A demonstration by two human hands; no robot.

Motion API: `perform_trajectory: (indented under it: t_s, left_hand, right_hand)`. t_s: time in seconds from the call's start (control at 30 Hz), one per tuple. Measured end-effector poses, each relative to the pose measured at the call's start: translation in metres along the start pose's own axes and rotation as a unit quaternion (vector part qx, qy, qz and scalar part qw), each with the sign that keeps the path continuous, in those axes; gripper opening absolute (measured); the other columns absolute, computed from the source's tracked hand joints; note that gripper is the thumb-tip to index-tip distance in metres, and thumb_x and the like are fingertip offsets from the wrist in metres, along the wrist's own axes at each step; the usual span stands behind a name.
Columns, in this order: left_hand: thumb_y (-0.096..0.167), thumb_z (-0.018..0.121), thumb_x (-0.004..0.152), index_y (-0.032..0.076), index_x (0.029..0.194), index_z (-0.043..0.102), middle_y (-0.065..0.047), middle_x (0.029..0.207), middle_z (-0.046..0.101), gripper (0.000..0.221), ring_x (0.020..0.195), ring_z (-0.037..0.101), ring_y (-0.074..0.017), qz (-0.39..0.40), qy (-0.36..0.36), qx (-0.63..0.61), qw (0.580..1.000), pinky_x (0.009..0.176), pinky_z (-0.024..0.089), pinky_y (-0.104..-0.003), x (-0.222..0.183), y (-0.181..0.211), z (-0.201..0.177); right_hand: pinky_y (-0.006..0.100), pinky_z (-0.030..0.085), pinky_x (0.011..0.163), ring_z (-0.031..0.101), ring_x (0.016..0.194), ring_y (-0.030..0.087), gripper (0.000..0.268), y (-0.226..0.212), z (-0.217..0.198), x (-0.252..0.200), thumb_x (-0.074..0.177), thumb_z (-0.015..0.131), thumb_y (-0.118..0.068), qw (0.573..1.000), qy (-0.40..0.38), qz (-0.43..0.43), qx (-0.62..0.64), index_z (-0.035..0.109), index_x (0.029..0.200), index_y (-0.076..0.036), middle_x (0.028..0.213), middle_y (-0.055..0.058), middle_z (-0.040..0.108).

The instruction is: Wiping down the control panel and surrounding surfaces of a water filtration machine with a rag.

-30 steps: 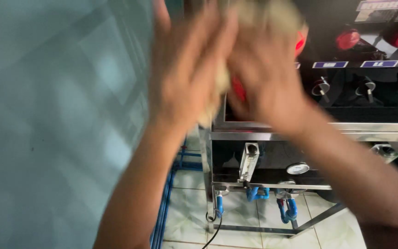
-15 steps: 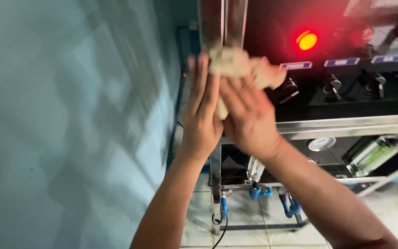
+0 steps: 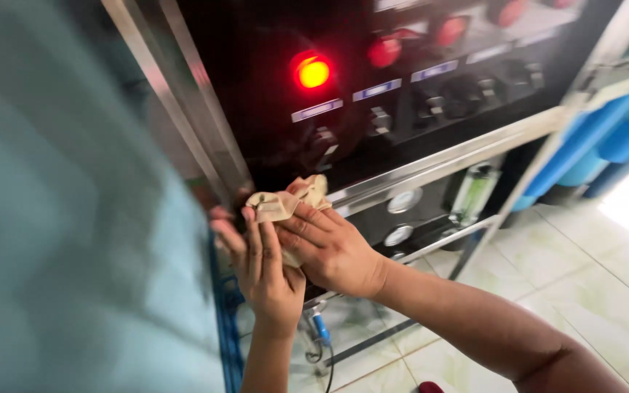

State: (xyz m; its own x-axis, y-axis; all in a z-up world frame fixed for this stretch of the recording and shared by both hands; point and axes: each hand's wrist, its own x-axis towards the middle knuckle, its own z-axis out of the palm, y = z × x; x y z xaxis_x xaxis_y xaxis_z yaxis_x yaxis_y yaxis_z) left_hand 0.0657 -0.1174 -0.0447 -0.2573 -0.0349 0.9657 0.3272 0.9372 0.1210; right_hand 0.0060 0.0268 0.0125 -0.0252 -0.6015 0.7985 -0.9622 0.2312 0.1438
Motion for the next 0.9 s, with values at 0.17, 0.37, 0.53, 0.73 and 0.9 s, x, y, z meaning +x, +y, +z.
perform_trajectory:
  t_s: [0.17, 0.37, 0.53, 0.73, 0.9]
  left_hand:
    - [0.002, 0.052, 0.083, -0.01, 0.15, 0.043, -0.026, 0.161, 0.039, 0.069, 0.155, 0.022, -0.0481, -0.031, -0.13, 0.006, 0.991, 0.127, 0.005, -0.063, -0.005, 0.042, 0.053]
    - [-0.002, 0.058, 0.079, -0.004, 0.154, 0.041, -0.025, 0.163, 0.037, 0.077, 0.156, 0.026, -0.0482, 0.001, -0.186, -0.127, 0.974, 0.127, 0.014, -0.064, 0.016, 0.141, 0.133]
    - [-0.003, 0.061, 0.085, -0.002, 0.155, 0.039, -0.024, 0.163, 0.036, 0.074, 0.156, 0.028, -0.0478, 0.036, -0.182, -0.223, 0.957, 0.126, 0.02, -0.064, 0.02, 0.238, 0.228]
    - [-0.008, 0.056, 0.092, -0.002, 0.156, 0.038, -0.022, 0.165, 0.037, 0.068, 0.156, 0.034, -0.0429, 0.064, -0.197, -0.306, 0.929, 0.129, 0.028, -0.059, 0.036, 0.338, 0.33]
    - [-0.006, 0.057, 0.095, -0.002, 0.156, 0.04, -0.022, 0.164, 0.038, 0.065, 0.156, 0.036, -0.0417, 0.071, -0.197, -0.376, 0.903, 0.13, 0.03, -0.058, 0.046, 0.399, 0.393]
  right_hand:
    - [0.048, 0.048, 0.109, 0.053, 0.141, 0.035, 0.052, 0.036, -0.041, -0.044, 0.077, 0.071, -0.008, 0.999, -0.004, 0.022, -0.033, 0.067, 0.129, -0.001, 0.141, 0.014, 0.061]
    - [0.049, 0.048, 0.101, 0.057, 0.126, 0.039, 0.068, 0.095, -0.126, -0.137, 0.062, 0.07, -0.009, 0.988, -0.053, 0.143, -0.025, 0.065, 0.129, 0.003, 0.136, 0.018, 0.061]
    - [0.051, 0.047, 0.103, 0.056, 0.129, 0.042, 0.059, 0.158, -0.208, -0.217, 0.07, 0.07, -0.006, 0.98, -0.027, 0.167, -0.104, 0.064, 0.128, 0.001, 0.135, 0.018, 0.061]
    - [0.052, 0.047, 0.107, 0.057, 0.13, 0.041, 0.052, 0.225, -0.297, -0.292, 0.075, 0.068, -0.003, 0.962, -0.028, 0.218, -0.163, 0.064, 0.127, 0.0, 0.135, 0.018, 0.062]
    - [0.053, 0.046, 0.109, 0.055, 0.134, 0.042, 0.057, 0.265, -0.347, -0.334, 0.074, 0.067, -0.002, 0.94, -0.046, 0.257, -0.22, 0.063, 0.131, 0.001, 0.138, 0.018, 0.061]
